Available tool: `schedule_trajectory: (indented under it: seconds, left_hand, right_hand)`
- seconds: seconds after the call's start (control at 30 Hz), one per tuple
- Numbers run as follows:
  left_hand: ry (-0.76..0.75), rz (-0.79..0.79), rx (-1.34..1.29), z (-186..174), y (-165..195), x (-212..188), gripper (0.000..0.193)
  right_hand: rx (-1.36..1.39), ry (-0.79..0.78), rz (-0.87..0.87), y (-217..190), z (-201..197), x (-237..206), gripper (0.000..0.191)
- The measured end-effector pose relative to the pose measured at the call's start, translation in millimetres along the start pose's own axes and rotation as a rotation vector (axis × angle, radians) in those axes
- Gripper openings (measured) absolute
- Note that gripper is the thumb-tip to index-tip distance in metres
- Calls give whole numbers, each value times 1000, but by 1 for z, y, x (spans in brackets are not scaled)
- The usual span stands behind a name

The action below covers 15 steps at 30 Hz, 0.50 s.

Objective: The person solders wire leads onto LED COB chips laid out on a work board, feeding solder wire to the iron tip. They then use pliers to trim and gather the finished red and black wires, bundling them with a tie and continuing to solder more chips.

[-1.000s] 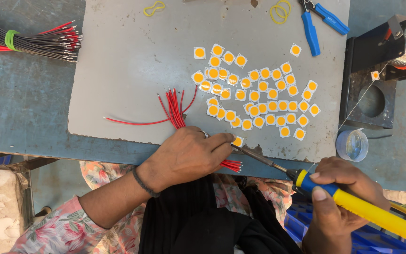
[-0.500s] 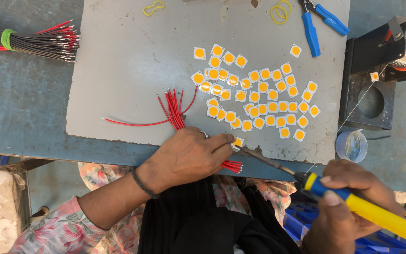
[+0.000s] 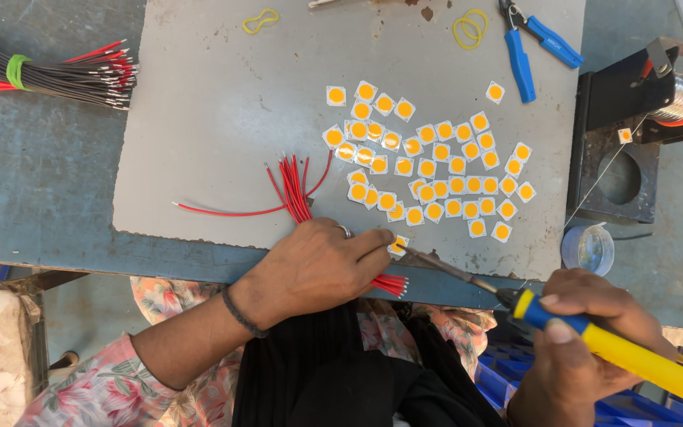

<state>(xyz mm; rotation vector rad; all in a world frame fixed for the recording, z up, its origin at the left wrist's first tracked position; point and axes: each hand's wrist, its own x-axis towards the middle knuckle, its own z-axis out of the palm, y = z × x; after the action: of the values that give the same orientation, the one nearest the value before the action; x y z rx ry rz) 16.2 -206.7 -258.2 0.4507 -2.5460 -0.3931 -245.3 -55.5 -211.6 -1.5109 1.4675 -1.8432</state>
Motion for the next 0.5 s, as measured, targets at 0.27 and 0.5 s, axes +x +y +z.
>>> schedule_trajectory:
  seconds: [0.27, 0.5]
  left_hand:
    - [417, -473, -29, -28, -12, -9, 26]
    - [558, -615, -245, -36, -14, -4, 15]
  right_hand:
    - [-13, 11, -40, 15, 22, 5, 39]
    - [-255, -390, 25, 38, 70, 18, 30]
